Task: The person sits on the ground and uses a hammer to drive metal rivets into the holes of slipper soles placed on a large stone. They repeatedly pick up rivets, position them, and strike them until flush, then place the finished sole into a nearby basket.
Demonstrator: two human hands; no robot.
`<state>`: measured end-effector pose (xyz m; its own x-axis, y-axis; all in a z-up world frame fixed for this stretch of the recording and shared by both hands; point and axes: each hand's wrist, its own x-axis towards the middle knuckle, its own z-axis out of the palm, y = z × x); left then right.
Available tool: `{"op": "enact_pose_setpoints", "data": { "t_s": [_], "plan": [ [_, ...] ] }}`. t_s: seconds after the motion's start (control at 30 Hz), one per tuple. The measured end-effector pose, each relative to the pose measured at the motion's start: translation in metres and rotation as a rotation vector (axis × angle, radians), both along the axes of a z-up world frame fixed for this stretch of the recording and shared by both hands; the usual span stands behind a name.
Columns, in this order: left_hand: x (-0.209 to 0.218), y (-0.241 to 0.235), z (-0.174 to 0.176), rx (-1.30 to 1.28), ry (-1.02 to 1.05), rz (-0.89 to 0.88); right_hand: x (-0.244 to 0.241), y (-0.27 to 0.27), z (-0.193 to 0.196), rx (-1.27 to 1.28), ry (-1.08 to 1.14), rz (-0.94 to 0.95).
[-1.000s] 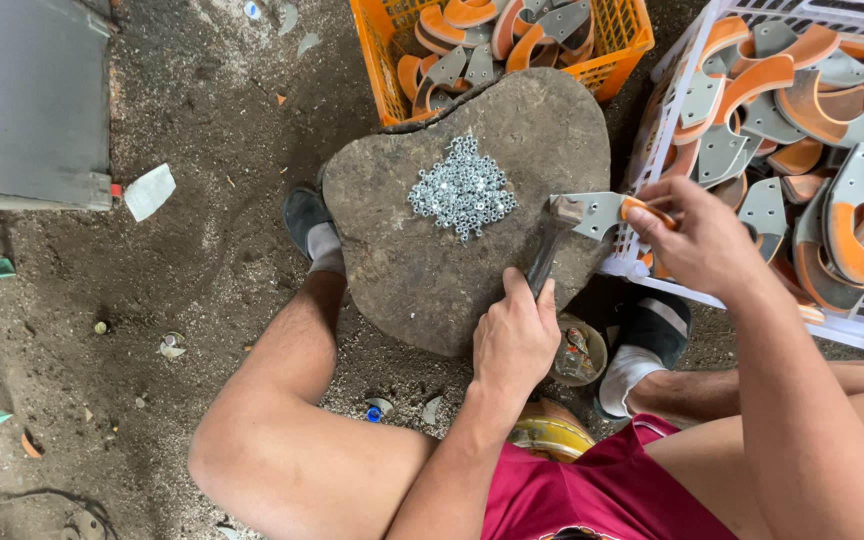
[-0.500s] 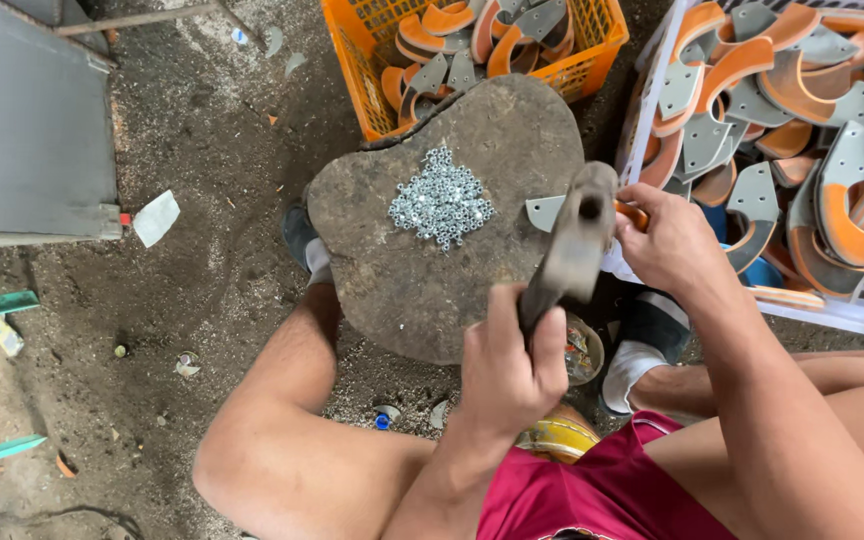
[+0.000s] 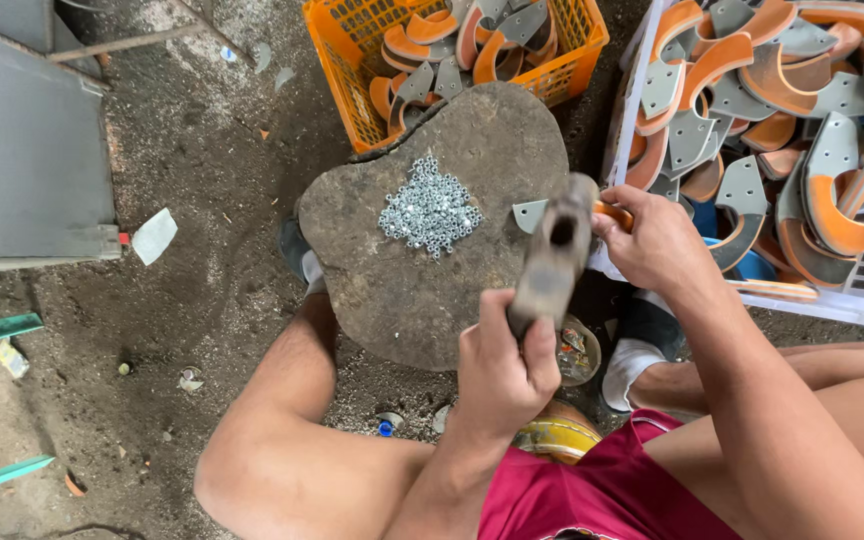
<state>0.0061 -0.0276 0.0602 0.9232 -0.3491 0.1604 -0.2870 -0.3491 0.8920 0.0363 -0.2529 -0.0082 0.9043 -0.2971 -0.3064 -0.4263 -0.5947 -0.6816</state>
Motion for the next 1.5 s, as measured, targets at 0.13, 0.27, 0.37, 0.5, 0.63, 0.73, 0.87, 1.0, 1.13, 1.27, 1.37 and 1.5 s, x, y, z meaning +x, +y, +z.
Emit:
{"op": "enact_pose_setpoints", "data": {
  "t_s": [0.13, 0.27, 0.37, 0.5, 0.63, 0.73, 0.87, 1.0, 1.13, 1.27, 1.37, 1.5],
  "plan": [
    [0.014, -0.014, -0.018, 0.171, 0.025, 0.06, 0.004, 0.002, 0.005, 0.001, 0.011, -0.03],
    [0.015, -0.015, -0.039, 0.448, 0.212, 0.011, 0.006, 0.003, 0.008, -0.013, 0.035, -0.043],
    [0.007, -0.008, -0.048, 0.484, 0.237, 0.034, 0.006, 0.002, 0.008, 0.014, 0.043, -0.04],
    [0.005, -0.004, -0.051, 0.474, 0.255, 0.094, 0.01, 0.003, 0.016, -0.03, 0.079, -0.01],
    [0.006, -0.004, -0.047, 0.488, 0.31, 0.097, 0.025, 0.004, 0.037, -0.178, -0.076, 0.141],
    [0.006, -0.004, -0.042, 0.446, 0.291, 0.105, 0.053, 0.014, 0.046, -0.251, -0.315, 0.357],
    [0.006, -0.003, -0.036, 0.412, 0.321, 0.089, 0.116, 0.042, 0.04, -0.217, -0.14, 0.616],
    [0.01, -0.001, -0.031, 0.394, 0.331, 0.07, 0.146, 0.064, 0.032, -0.259, -0.139, 0.751],
    [0.01, 0.0, -0.033, 0.379, 0.394, 0.067, 0.146, 0.071, 0.029, -0.304, -0.208, 0.753],
    [0.01, 0.001, -0.034, 0.396, 0.368, 0.056, 0.143, 0.071, 0.027, -0.272, -0.119, 0.716],
    [0.009, 0.0, -0.034, 0.393, 0.345, 0.062, 0.143, 0.069, 0.029, -0.238, -0.18, 0.78],
    [0.008, -0.002, -0.036, 0.406, 0.338, 0.077, 0.129, 0.042, 0.043, -0.103, -0.095, 0.533]
  ]
}}
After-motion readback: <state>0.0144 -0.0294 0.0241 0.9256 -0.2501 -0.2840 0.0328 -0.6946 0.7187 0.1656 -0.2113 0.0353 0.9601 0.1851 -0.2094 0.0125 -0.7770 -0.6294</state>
